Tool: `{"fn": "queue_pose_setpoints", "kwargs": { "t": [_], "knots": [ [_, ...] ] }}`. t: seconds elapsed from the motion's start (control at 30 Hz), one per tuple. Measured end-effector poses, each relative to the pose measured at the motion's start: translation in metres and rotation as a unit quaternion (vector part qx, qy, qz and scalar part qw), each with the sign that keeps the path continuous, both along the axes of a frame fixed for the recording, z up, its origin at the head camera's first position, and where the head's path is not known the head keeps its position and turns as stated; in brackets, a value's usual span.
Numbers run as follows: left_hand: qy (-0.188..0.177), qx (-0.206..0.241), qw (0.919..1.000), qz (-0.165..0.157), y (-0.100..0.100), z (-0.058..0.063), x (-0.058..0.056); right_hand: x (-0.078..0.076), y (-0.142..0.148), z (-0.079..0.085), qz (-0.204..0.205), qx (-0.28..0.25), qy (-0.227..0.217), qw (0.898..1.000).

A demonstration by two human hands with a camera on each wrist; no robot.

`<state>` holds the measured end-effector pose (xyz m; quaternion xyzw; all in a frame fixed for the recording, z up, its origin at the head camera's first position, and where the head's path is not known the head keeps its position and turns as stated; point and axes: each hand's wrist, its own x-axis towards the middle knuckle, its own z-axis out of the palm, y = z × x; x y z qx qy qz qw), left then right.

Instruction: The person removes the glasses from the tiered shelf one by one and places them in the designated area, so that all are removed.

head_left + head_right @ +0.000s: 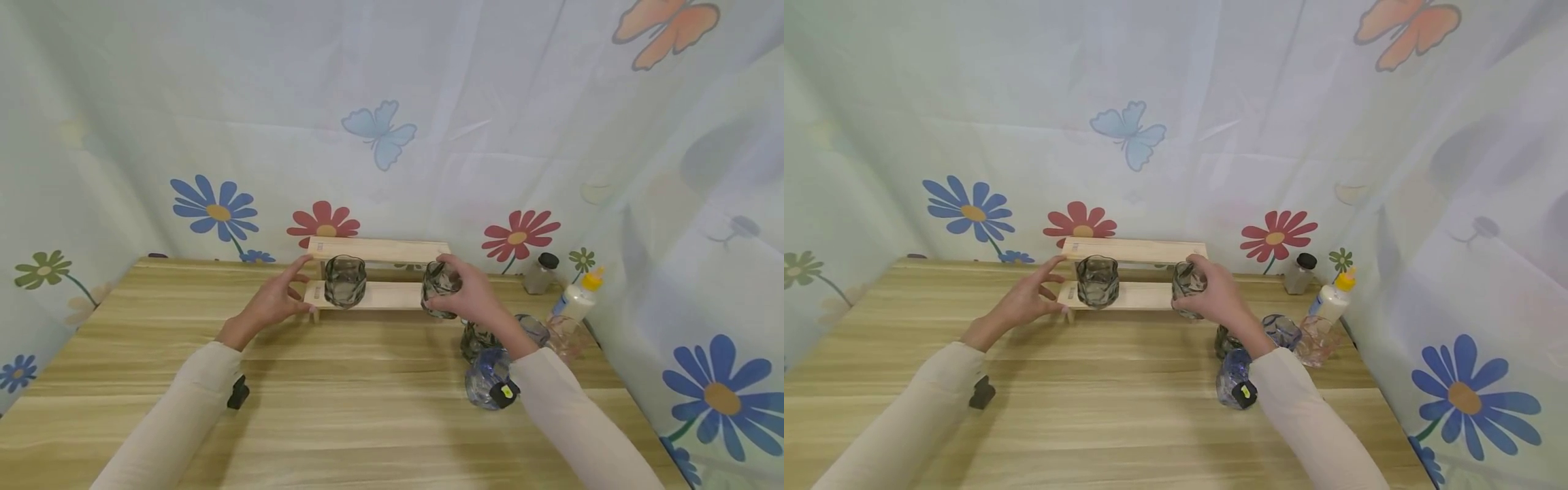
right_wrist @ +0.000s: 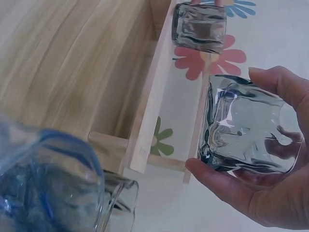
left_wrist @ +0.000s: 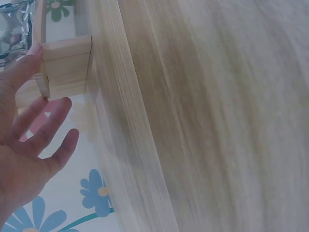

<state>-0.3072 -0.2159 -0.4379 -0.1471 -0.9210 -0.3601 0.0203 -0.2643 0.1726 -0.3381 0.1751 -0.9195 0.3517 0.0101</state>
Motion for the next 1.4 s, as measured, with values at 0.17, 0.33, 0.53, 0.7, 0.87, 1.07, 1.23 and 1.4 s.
{"fn": "queue_pose_setpoints", "kwargs": {
  "t": [0.17,0.33,0.53,0.7,0.87,1.07,1.23,1.4],
  "knots": [
    [0.000,-0.003,1.0000,0.000,-0.001,-0.001,0.000,0.010,0.012,0.003,-0.016,0.014,0.002,1.000],
    [0.000,-0.002,1.0000,-0.001,-0.001,-0.002,-0.001,0.020,0.021,0.004,-0.030,0.021,0.022,0.999],
    [0.001,0.003,1.0000,-0.002,-0.001,-0.002,0.000,0.030,0.033,0.002,-0.051,0.035,0.041,0.997],
    [0.002,0.006,1.0000,-0.003,-0.002,-0.003,0.000,0.041,0.044,0.000,-0.059,0.050,0.051,0.996],
    [0.001,0.009,1.0000,-0.003,-0.003,-0.004,-0.001,0.050,0.054,-0.003,-0.069,0.067,0.071,0.993],
    [0.000,0.008,0.9999,-0.006,-0.002,-0.003,-0.001,0.057,0.067,-0.008,-0.081,0.073,0.074,0.991],
    [0.000,0.008,0.9999,-0.007,-0.001,-0.003,-0.001,0.062,0.077,-0.011,-0.082,0.074,0.077,0.991],
    [-0.001,0.005,1.0000,-0.005,-0.001,-0.003,-0.002,0.070,0.088,-0.012,-0.092,0.074,0.070,0.991]
  ]
}}
